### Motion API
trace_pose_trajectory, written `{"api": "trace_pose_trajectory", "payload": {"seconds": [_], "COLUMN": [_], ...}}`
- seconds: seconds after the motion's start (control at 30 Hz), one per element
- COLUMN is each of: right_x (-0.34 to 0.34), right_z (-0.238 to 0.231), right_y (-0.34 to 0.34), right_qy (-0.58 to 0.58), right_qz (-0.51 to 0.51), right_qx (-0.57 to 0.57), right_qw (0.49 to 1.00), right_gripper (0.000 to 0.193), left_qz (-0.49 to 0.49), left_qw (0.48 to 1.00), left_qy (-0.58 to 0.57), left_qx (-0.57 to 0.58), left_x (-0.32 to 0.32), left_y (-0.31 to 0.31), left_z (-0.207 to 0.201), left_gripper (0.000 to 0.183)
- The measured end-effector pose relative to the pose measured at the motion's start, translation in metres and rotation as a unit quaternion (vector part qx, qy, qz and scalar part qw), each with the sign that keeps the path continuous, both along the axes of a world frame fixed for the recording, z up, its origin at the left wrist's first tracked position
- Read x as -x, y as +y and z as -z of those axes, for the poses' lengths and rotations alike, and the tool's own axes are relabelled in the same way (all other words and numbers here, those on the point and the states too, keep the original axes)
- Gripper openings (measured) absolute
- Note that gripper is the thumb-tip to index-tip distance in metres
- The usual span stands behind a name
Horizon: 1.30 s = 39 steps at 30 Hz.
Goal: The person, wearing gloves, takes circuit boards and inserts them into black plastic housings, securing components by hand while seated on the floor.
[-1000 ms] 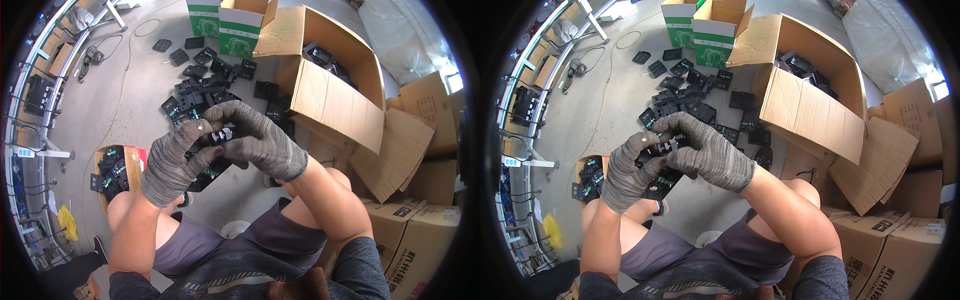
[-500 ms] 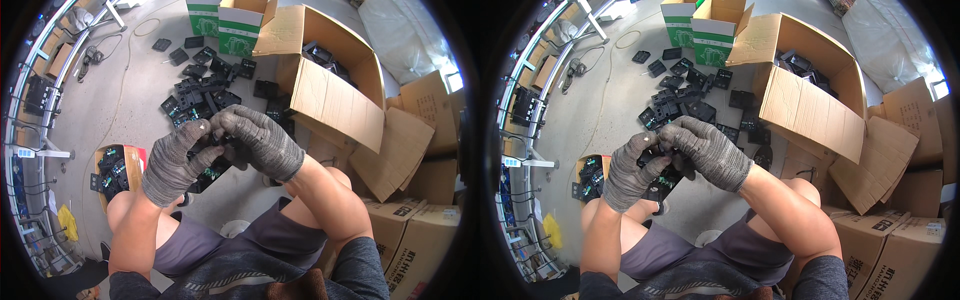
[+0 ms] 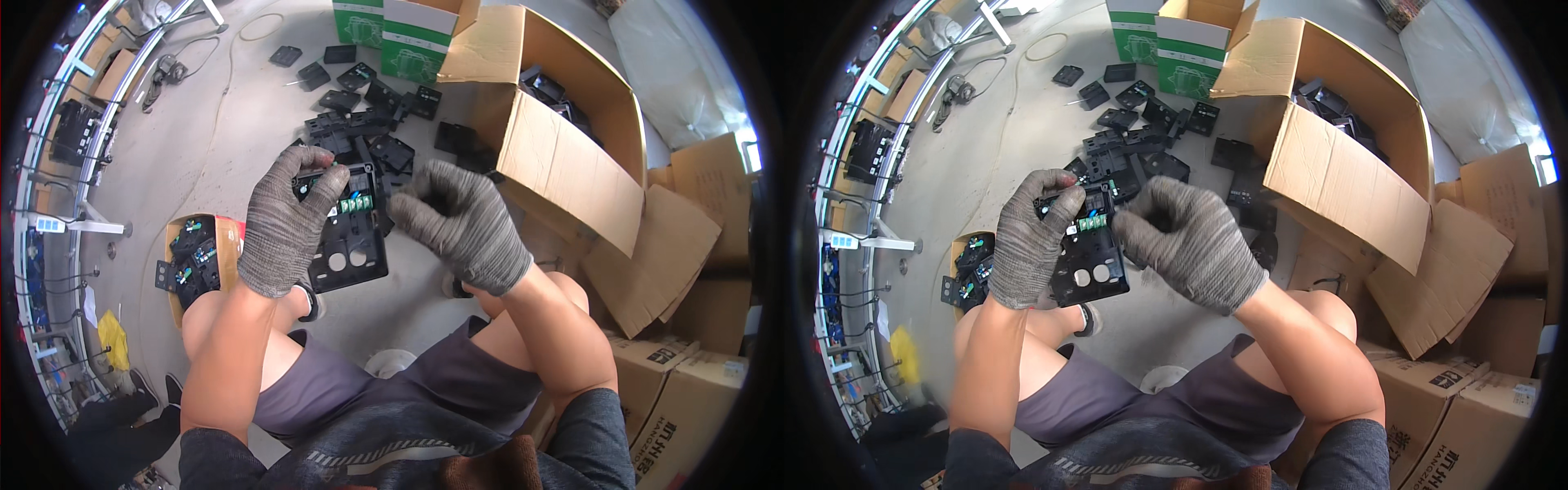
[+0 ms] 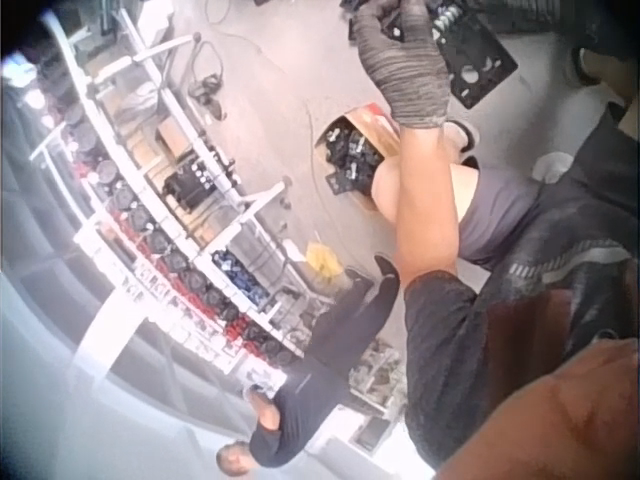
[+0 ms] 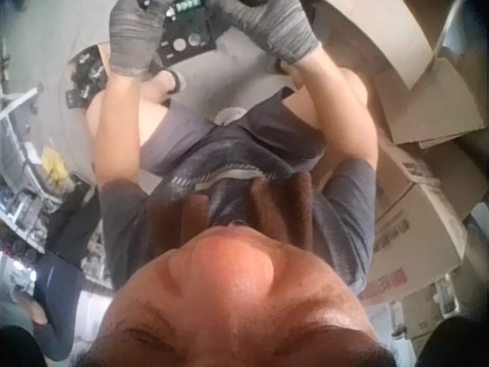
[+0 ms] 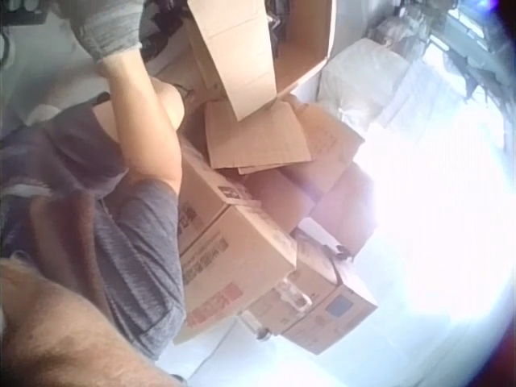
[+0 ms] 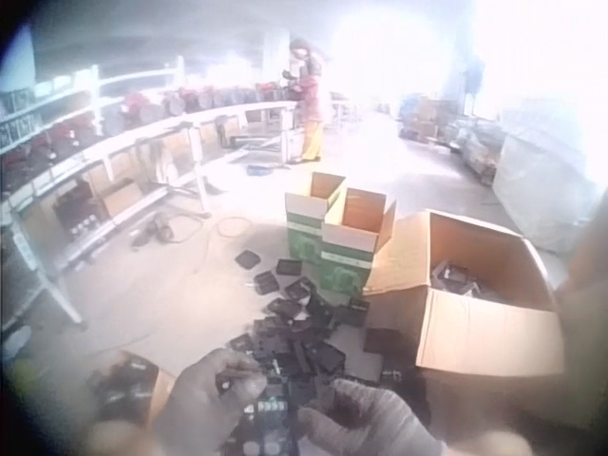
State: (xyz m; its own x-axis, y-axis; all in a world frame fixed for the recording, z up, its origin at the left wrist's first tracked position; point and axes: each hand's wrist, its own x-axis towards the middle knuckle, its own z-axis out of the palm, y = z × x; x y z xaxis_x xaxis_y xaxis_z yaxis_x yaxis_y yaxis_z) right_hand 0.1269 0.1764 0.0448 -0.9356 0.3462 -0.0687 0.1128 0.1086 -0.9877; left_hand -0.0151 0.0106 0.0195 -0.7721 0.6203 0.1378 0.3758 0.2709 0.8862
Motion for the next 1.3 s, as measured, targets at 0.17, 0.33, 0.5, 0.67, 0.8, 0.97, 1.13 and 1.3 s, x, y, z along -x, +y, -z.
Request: {"api": "trace_pose_trajectory", "payload": {"seconds": [0.17, 0.33, 0.5, 0.67, 0.8, 0.97, 1.13, 1.3], "right_x": [-0.001, 0.006, 0.009, 0.007, 0.006, 0.01, 0.002, 0.0], "right_z": [0.007, 0.01, 0.024, 0.008, 0.019, 0.005, 0.003, 0.013], "right_y": [-0.008, -0.01, -0.003, -0.001, -0.005, -0.004, 0.008, 0.011], "right_qy": [-0.053, -0.08, -0.116, -0.153, -0.099, -0.113, -0.006, 0.086], "right_qz": [-0.006, -0.004, -0.018, -0.095, -0.062, -0.055, 0.015, -0.007], "right_qx": [-0.116, -0.146, -0.164, 0.132, 0.123, 0.152, 0.323, 0.146], "right_qw": [0.992, 0.986, 0.979, 0.975, 0.986, 0.98, 0.946, 0.985], "right_gripper": [0.024, 0.024, 0.03, 0.037, 0.035, 0.039, 0.032, 0.036], "left_qz": [-0.012, -0.014, 0.003, -0.008, -0.009, 0.023, 0.007, 0.01], "left_qw": [0.998, 0.999, 1.0, 0.992, 0.958, 0.971, 0.957, 0.95], "left_qy": [-0.056, -0.019, -0.008, -0.114, -0.247, -0.19, -0.239, -0.259], "left_qx": [-0.02, -0.022, -0.012, -0.05, -0.143, -0.147, -0.161, -0.174], "left_x": [-0.004, -0.009, -0.009, -0.002, -0.013, -0.018, -0.012, -0.014], "left_y": [0.002, 0.002, 0.001, -0.006, 0.0, 0.002, 0.002, 0.003], "left_z": [-0.008, -0.009, -0.011, -0.007, -0.011, 0.002, 0.003, -0.004], "left_gripper": [0.024, 0.024, 0.025, 0.049, 0.074, 0.088, 0.086, 0.087]}}
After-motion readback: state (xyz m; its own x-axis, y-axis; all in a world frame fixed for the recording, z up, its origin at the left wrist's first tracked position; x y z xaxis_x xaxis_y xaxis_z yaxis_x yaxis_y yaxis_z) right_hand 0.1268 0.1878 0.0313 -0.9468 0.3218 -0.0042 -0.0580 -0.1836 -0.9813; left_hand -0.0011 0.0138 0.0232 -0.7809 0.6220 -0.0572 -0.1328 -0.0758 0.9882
